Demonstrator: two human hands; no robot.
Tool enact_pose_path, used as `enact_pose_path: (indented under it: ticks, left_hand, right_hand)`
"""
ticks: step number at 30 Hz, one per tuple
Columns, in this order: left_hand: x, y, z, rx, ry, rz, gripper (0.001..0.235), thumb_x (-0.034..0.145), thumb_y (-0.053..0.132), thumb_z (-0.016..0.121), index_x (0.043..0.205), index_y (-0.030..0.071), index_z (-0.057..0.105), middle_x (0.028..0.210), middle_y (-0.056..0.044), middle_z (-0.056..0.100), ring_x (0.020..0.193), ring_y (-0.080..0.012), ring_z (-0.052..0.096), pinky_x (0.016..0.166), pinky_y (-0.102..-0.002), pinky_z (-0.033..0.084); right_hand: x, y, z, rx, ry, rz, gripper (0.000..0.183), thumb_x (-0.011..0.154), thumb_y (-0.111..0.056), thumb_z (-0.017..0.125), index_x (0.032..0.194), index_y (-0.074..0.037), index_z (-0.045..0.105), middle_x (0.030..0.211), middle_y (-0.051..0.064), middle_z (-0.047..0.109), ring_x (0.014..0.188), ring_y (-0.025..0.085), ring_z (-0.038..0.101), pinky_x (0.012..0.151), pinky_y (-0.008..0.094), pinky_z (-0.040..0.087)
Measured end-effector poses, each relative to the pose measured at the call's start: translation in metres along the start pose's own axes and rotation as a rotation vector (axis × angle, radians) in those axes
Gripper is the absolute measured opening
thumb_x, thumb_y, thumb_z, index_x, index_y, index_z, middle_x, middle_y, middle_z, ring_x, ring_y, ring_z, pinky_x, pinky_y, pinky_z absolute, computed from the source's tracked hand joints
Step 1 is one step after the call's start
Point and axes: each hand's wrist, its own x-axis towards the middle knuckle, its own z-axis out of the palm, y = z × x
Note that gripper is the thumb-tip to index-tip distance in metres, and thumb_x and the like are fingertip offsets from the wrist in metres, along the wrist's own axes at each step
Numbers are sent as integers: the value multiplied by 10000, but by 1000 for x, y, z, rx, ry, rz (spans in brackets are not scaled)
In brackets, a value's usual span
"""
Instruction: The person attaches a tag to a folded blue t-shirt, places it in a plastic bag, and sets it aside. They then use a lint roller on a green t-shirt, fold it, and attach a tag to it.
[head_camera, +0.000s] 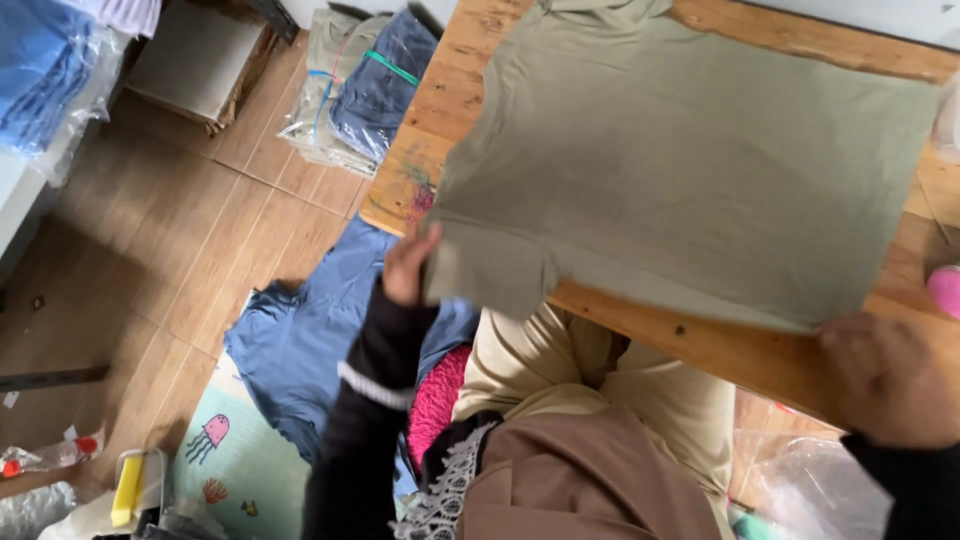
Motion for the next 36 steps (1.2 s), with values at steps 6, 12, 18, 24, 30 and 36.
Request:
enact_pose_path:
  ticks: [6,12,18,24,30,36]
  left_hand:
    - [166,57,4,-1335,207,-1182,243,707,322,560,711,79,566,656,-90,573,548,-204,555,406,-348,462]
    - [159,22,45,-629,206,-349,329,827,359,431,1016,99,501,1037,-78,541,988,-146,497,849,-262,403]
    - [133,20,35,482,-507,138,588,794,539,301,1299,256,201,1364,12,135,1258,-222,102,962,-501,41]
    - [127,20,-7,137,-216,110,441,828,327,490,1195,98,401,1317,-95,251,1242,-286,164,976,-528,116]
    - [96,19,-31,214,-177,164,374,686,335,601,998,131,572,1096,-16,521,1009,-250,439,930,-464,201]
    - [73,17,-34,307,-228,153,374,788,374,487,1112,187,500,1167,15,477,1046,-255,436,934,-509,148]
  right_hand:
    - [72,62,5,180,40,54,85,904,-57,563,952,11,580,810,151,541,688,196,484,645,284,380]
    - [101,-19,2,-406,195,-319,317,773,-110,580,1071,-1,579,1120,161,577,1054,306,518,967,375,388]
    - [77,-31,31,-429,-6,-228,613,740,-484,336,1269,-178,374,1357,155,336,1218,424,319,920,601,241]
    - [69,-16,24,-273,2,-254,581,746,-367,431,1258,-97,374,1342,227,296,1194,488,268,895,589,233]
    - [37,-10,17,-354,8,-245,505,806,-340,383,1255,-111,415,1315,190,396,1198,442,350,958,544,252]
    - [8,-22,4,-329,-93,-100,565,761,-388,325,1282,-173,288,1360,128,245,1246,343,211,951,534,165]
